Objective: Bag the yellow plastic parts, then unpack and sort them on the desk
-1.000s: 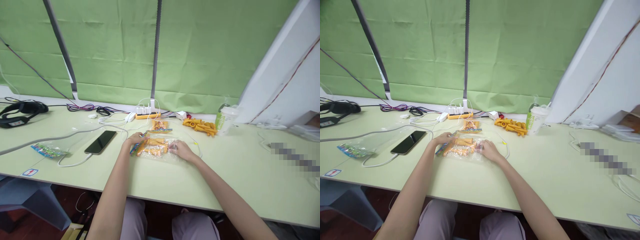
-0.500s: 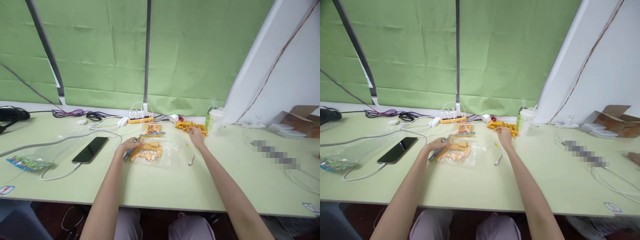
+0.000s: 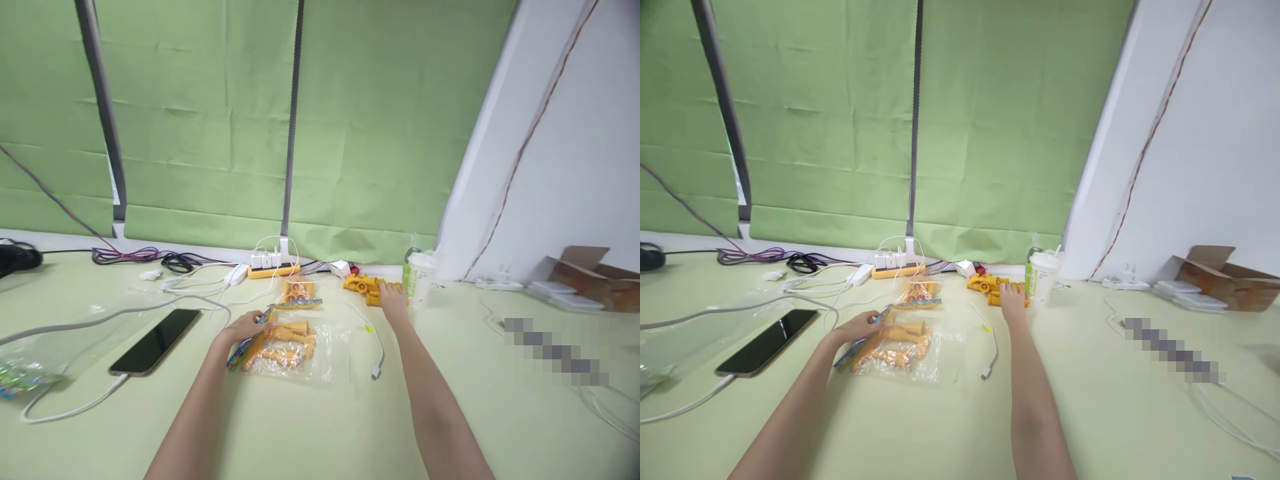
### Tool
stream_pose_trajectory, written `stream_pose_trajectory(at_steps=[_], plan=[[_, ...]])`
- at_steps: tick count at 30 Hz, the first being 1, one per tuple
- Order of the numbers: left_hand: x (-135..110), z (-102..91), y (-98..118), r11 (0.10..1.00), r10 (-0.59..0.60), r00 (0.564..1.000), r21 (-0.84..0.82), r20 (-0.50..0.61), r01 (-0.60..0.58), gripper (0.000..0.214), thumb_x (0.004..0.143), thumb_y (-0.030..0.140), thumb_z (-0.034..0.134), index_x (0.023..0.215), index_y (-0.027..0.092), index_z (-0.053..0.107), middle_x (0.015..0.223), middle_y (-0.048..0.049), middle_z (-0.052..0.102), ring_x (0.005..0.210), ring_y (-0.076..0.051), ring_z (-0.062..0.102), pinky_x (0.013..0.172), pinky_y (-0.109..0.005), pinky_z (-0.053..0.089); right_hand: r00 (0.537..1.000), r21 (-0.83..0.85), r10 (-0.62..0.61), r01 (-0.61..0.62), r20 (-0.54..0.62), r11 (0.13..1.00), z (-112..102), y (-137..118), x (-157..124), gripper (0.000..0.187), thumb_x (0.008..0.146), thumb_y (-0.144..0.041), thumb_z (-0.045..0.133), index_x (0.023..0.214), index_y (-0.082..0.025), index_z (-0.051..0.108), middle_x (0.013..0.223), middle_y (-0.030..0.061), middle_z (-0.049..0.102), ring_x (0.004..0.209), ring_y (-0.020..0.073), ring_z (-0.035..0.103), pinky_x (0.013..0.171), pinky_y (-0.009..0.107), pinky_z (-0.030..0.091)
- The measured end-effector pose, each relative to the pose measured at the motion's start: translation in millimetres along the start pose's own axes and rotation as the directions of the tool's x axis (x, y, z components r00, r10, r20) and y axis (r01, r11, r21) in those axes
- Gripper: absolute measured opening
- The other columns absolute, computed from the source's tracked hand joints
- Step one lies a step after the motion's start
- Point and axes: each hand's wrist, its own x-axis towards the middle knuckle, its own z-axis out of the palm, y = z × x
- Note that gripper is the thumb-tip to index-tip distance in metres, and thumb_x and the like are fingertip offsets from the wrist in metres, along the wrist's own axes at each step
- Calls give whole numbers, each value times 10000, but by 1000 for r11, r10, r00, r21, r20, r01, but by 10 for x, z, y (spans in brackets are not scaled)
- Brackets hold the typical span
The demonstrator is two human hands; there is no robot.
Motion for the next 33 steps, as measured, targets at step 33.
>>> stream_pose_trajectory(at_steps=[33], plan=[[-10,-20,20,1000,2,1000,-2,-18,-2,754,579,718,537,1077,156,606,1155,-140,642,1029,-303,611,870,-333,463,936,210,110,-187,334,960,-199,467,56,269,870,-217,463,1114,-175,567,1052,126,625,955,224,598,843,384,409]])
